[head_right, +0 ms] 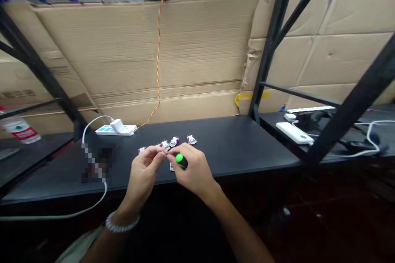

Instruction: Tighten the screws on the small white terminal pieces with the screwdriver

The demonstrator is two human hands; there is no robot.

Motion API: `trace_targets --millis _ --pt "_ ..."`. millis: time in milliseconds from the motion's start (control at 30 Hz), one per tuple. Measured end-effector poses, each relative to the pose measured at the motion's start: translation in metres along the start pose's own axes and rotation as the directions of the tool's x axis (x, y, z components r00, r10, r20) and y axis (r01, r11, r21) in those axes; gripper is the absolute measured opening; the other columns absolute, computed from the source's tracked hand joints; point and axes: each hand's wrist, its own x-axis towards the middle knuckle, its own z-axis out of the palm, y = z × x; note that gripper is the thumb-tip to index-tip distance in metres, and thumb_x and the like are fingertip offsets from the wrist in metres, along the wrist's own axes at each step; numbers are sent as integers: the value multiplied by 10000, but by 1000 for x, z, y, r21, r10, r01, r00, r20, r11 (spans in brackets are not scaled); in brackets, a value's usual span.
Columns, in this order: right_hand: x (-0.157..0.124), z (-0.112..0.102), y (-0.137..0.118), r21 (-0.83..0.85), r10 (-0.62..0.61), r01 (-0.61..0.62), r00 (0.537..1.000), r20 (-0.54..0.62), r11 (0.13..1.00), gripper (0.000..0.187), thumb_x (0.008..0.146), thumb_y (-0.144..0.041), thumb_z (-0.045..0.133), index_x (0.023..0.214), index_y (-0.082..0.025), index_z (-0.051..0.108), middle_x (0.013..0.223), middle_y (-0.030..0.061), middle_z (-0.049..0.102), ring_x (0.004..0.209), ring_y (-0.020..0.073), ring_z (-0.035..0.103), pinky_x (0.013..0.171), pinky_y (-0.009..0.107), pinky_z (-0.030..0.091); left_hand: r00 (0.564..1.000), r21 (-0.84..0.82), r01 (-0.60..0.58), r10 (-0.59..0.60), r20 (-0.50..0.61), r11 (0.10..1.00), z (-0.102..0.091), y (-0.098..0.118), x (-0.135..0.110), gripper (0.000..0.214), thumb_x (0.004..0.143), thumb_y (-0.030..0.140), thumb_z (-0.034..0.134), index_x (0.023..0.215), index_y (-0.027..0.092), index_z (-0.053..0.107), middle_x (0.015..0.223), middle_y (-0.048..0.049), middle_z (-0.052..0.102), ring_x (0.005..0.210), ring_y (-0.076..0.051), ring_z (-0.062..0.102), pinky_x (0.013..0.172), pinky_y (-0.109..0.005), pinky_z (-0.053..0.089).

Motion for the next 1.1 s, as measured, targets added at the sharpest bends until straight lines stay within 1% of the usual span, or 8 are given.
trace_targets --millis 133,367,533,600,667,900,1033,1100 --pt "-1 3 0 7 22 -22 999 -27 1000 97 993 -239 674 912 -210 719 857 33 755 765 171 696 743 288 526 1000 15 -7 7 -18 1000 -2 0 -3 215 845 367 852 890 172 774 883 -37 760 841 -173 697 784 -259 561" --pt "-1 2 -4 86 59 -61 998 21 994 111 989 -238 662 899 -206 719 831 24 731 750 163 682 731 283 519 1000 -17 1 -2 -24 1000 -6 -3 -8 218 836 361 864 889 169 774 874 -38 742 829 -172 683 774 -259 563" --pt "-2 5 -4 139 71 -75 997 34 987 99 973 -224 664 897 -202 725 835 25 732 745 160 676 724 276 523 998 -62 -35 37 43 997 -6 -1 -8 229 850 371 854 842 171 743 870 -30 681 816 -163 629 743 -249 539" --pt "-3 6 -4 160 76 -80 997 29 984 94 966 -224 669 891 -200 721 834 27 734 745 159 676 721 273 526 997 -74 -32 37 71 997 -6 0 -8 231 863 372 843 830 172 732 856 -26 658 804 -158 604 734 -245 525" --pt "-3 7 -4 174 81 -84 996 24 981 103 963 -226 671 873 -200 713 820 24 730 728 156 671 712 271 528 997 -77 -23 29 76 997 -6 0 -8 226 873 368 833 826 175 726 842 -23 648 798 -158 594 733 -246 519" --pt "-4 9 -8 194 28 -28 1000 2 981 88 958 -207 673 883 -203 719 809 23 730 712 150 670 709 270 540 996 -42 -76 78 51 996 -8 -1 -11 216 906 369 801 841 181 717 852 -29 650 809 -169 599 741 -257 523" --pt "-4 8 -9 214 0 -1 1000 2 977 39 936 -192 692 931 -204 729 815 28 735 698 156 673 687 280 552 994 -25 -108 109 29 994 -4 1 -14 228 928 385 775 842 185 705 870 -33 651 828 -178 616 765 -269 542" --pt "-5 9 -9 217 -17 20 1000 -18 976 28 926 -186 707 929 -203 729 805 28 733 688 157 675 681 282 558 991 -19 -129 129 17 991 -2 2 -16 226 941 374 761 832 187 694 869 -31 649 835 -177 618 783 -270 545"
